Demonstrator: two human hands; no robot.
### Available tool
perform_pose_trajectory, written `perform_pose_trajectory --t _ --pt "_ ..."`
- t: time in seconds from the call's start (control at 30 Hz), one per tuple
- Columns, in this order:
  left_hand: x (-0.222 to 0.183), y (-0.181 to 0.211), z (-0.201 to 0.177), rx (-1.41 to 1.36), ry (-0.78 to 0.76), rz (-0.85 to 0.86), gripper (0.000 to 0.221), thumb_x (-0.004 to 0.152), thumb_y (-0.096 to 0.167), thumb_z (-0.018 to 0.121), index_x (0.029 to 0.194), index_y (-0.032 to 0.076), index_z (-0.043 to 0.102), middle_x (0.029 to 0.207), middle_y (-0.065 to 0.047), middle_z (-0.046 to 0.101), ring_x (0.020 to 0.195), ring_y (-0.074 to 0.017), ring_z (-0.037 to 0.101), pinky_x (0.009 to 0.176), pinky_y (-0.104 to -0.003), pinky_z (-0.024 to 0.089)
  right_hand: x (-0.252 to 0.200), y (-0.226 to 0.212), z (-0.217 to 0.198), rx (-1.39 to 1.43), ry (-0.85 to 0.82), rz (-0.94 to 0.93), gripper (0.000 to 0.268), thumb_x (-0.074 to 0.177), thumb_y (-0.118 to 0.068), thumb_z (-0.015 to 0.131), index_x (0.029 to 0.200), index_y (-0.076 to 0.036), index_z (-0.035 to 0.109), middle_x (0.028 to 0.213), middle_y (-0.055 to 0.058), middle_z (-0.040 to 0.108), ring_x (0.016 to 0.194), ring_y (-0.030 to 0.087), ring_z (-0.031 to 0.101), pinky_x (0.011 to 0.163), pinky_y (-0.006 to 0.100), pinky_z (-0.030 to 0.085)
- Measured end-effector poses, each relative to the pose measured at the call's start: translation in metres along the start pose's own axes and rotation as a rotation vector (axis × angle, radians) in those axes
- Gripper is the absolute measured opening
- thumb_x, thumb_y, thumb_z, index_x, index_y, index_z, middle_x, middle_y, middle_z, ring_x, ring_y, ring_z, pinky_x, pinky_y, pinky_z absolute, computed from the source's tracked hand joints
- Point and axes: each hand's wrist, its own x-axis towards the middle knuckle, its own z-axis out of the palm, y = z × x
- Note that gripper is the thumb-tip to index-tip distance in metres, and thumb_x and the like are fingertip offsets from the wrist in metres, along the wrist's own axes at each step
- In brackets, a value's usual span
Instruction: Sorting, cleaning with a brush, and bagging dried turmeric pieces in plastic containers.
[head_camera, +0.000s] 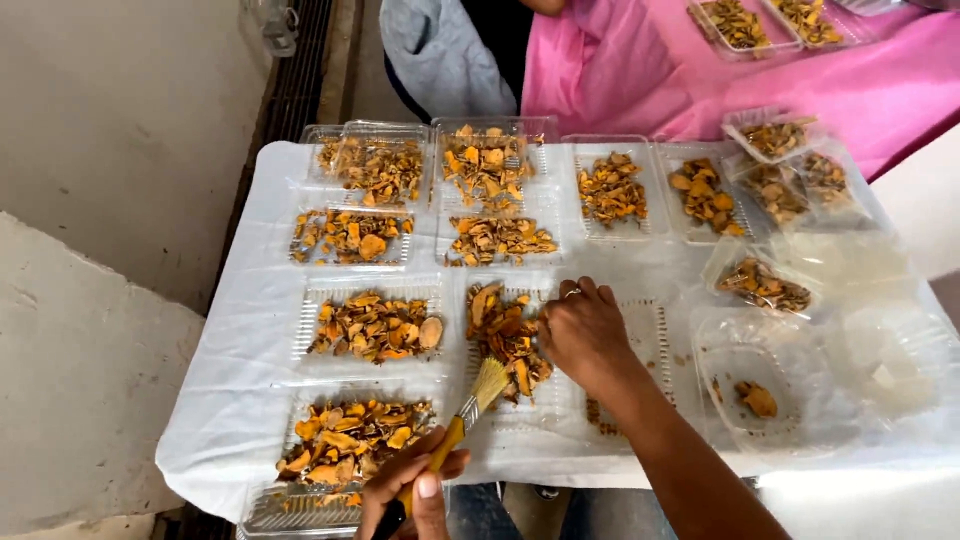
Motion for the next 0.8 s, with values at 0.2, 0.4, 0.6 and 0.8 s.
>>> perform_pose_trajectory --t 0.2,0.4,0.6,0.8 --pt "0.010 0.027 0.009 0.047 -0.065 -0.060 0.048 0.092 0.034 0.065 0.117 -0.006 0.072 0.120 -0.027 0.079 0.089 -0.0321 0.089 0.078 -0.037 0.074 -0.021 0.009 -0.006 0.199 0.111 -0.054 0.028 0.101 -0.027 0.056 0.096 -0.012 0.079 0.102 0.009 0.070 0.111 0.031 0.057 0.099 0.047 0.040" --pt "0.027 0.039 0.055 -0.258 0.040 0.288 0.021 0.106 0.024 0.058 0.111 0.004 0.063 0.108 -0.023 0.077 0.069 -0.0289 0.083 0.059 -0.037 0.073 -0.067 0.010 -0.024 1.395 -0.029 -0.046 0.020 0.098 -0.018 0.065 0.102 -0.005 0.079 0.092 0.004 0.069 0.086 0.016 0.063 0.074 0.031 0.051" --pt "0.031 0.038 0.070 -0.259 0.137 0.359 0.021 0.107 0.027 0.061 0.112 0.007 0.066 0.104 -0.019 0.077 0.063 -0.0264 0.080 0.054 -0.031 0.069 -0.079 0.024 -0.010 1.747 0.003 -0.030 0.016 0.099 -0.013 0.066 0.096 -0.003 0.078 0.082 0.004 0.066 0.082 0.018 0.059 0.080 0.036 0.049" --pt "0.032 0.042 0.074 -0.122 0.109 0.427 0.022 0.107 0.024 0.058 0.112 0.003 0.061 0.106 -0.019 0.078 0.071 -0.0262 0.083 0.060 -0.034 0.074 -0.084 0.028 -0.007 1.756 0.076 0.006 0.016 0.099 -0.014 0.066 0.094 -0.002 0.077 0.082 0.003 0.060 0.081 0.018 0.057 0.078 0.036 0.050"
